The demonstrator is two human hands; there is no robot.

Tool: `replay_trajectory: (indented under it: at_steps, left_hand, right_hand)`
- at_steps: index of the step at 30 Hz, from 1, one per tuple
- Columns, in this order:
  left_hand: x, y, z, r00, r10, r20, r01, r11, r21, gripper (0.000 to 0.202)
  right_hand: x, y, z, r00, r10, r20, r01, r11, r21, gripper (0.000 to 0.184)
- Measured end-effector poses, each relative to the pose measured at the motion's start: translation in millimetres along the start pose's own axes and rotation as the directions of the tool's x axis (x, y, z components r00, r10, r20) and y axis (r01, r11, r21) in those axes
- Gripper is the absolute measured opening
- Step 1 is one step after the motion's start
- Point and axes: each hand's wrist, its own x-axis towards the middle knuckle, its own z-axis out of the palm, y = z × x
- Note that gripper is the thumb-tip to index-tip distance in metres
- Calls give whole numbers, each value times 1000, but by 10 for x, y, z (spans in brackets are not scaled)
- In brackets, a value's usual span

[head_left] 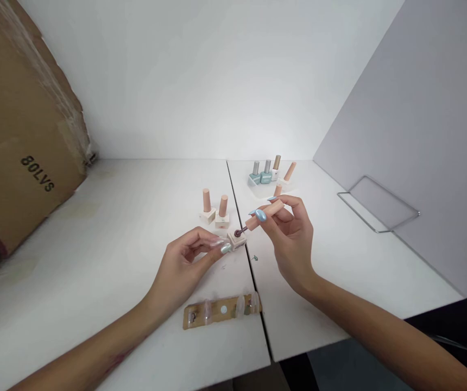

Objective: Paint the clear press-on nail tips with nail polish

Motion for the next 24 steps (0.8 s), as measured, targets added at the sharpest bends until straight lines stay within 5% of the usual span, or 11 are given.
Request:
replay_trajectory:
  at_steps: [16, 24]
  left_hand:
    - [-7, -27, 0, 997, 60, 55, -60, 998, 5, 17]
    - [23, -11, 14, 999, -11, 34, 11, 1000, -2, 17]
  right_hand:
    - [-9, -10, -7, 997, -75, 25, 74, 996, 42, 24]
    - [-34, -30, 13, 987, -87, 133, 75, 993, 93, 26]
